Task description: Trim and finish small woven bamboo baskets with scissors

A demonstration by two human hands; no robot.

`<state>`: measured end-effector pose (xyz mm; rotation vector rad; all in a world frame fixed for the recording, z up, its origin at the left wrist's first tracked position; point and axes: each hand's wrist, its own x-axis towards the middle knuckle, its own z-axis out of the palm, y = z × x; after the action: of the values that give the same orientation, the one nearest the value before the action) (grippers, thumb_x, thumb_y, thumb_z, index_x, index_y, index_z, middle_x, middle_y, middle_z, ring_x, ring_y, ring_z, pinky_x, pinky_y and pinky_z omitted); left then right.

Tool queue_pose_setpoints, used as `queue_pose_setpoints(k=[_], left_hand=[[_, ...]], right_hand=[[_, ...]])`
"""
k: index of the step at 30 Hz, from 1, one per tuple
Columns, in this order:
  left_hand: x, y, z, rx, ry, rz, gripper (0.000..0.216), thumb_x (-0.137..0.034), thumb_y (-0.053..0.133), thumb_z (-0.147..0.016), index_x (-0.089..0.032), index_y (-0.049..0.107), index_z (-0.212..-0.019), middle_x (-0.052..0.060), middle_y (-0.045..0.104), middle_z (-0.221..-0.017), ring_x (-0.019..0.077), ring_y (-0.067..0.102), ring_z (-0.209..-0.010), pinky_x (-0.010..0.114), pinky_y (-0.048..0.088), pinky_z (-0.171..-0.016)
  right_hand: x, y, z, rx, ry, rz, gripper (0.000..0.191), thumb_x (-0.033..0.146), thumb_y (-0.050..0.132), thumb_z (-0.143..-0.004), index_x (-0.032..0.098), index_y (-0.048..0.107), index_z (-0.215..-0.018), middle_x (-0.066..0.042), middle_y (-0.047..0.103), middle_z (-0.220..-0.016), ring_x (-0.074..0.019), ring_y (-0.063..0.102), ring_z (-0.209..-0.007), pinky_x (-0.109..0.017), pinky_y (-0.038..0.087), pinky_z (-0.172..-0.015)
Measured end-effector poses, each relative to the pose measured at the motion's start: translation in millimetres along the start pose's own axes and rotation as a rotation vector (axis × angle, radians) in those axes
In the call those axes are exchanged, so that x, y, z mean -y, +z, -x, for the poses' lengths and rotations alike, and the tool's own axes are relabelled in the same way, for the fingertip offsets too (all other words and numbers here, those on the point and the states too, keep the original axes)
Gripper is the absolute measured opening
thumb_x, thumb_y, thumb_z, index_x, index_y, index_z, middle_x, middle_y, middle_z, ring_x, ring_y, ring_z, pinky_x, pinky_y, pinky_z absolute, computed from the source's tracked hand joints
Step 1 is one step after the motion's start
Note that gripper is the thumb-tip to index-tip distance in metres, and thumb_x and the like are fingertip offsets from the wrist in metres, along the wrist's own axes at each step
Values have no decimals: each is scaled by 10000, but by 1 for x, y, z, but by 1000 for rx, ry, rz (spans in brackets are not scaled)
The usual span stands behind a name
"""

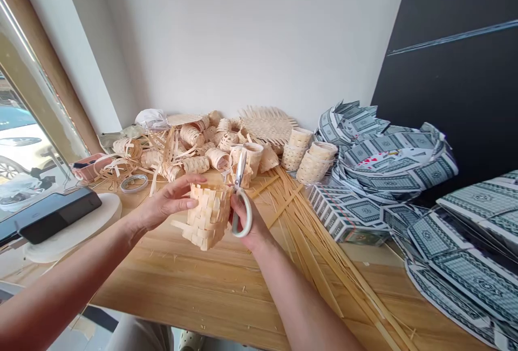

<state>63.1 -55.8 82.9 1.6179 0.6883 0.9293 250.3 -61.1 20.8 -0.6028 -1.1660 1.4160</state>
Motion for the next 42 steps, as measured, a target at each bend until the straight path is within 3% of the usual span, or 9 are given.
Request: queue_pose_setpoints(k=[5, 10, 14, 19, 26, 30, 36, 40, 42], left_hand=[[2, 8, -1, -57, 15, 147, 199, -244, 808, -548, -187, 676, -686, 16, 554, -1085, 182, 494, -1043, 300, 378, -880], [4, 15, 0, -100, -22, 223, 199, -261, 812, -535, -167, 672, -642, -4, 600, -784, 115, 517, -739, 240, 388, -688], [5, 15, 1, -150, -15, 227, 205, -256, 821, -514, -172, 690, -648, -6, 597, -833, 124, 520, -796, 252, 378, -745], [8, 12, 5, -55, 8, 241, 164, -289, 792, -571, -175, 676, -590, 3, 584, -902, 145, 523, -871, 274, 369, -797], [10, -7, 5, -56, 102, -40, 205, -319, 770, -615, -168, 640, -567, 13, 540, -916, 161, 500, -918, 303, 344, -872], [12, -27, 3, -64, 169, -351, 204, -356, 744, -647, -175, 657, -616, 44, 527, -990, 200, 487, -997, 357, 336, -940], [32, -51, 6, 12, 187, -466, 262, -427, 705, -678, -173, 647, -654, 74, 505, -1105, 238, 474, -1109, 395, 343, -988], [44, -56, 7, -13, 237, -495, 231, -396, 695, -702, -175, 639, -735, 92, 469, -1186, 250, 436, -1195, 389, 330, -1018], [49, -56, 7, -70, 279, -518, 302, -374, 716, -686, -198, 634, -917, 102, 427, -1259, 259, 367, -1265, 394, 292, -1056]], right_hand=[[-9, -4, -2, 13, 83, -56, 504, 596, 707, -628, 238, 615, -970, -35, 668, -1033, -224, 614, -977, -306, 509, -801], [-17, -6, -2, -37, 109, -61, 498, 612, 724, -592, 223, 621, -886, -20, 675, -865, -196, 620, -818, -264, 502, -685], [-17, -6, 0, -59, 98, -69, 497, 594, 732, -596, 247, 592, -924, -3, 661, -856, -194, 604, -838, -265, 486, -693], [-13, -2, 1, -82, 95, -40, 562, 603, 764, -519, 243, 578, -908, -14, 651, -856, -215, 604, -832, -289, 483, -643], [-4, -8, -4, -248, 29, 76, 510, 551, 746, -572, 226, 528, -899, 17, 616, -713, -134, 559, -630, -224, 414, -520], [14, -13, 0, -261, -120, 400, 410, 480, 693, -655, 212, 546, -930, 32, 565, -647, -119, 498, -559, -225, 381, -498], [21, -11, 8, 10, -260, 1028, 302, 390, 649, -710, 175, 574, -908, 27, 542, -614, -140, 523, -557, -244, 417, -548], [11, -5, 8, 116, -290, 1177, 251, 351, 653, -712, 182, 585, -885, 9, 600, -625, -133, 519, -520, -236, 408, -532], [6, -1, 8, 108, -280, 1140, 250, 345, 636, -721, 183, 573, -900, -15, 634, -697, -141, 550, -563, -235, 425, -559]])
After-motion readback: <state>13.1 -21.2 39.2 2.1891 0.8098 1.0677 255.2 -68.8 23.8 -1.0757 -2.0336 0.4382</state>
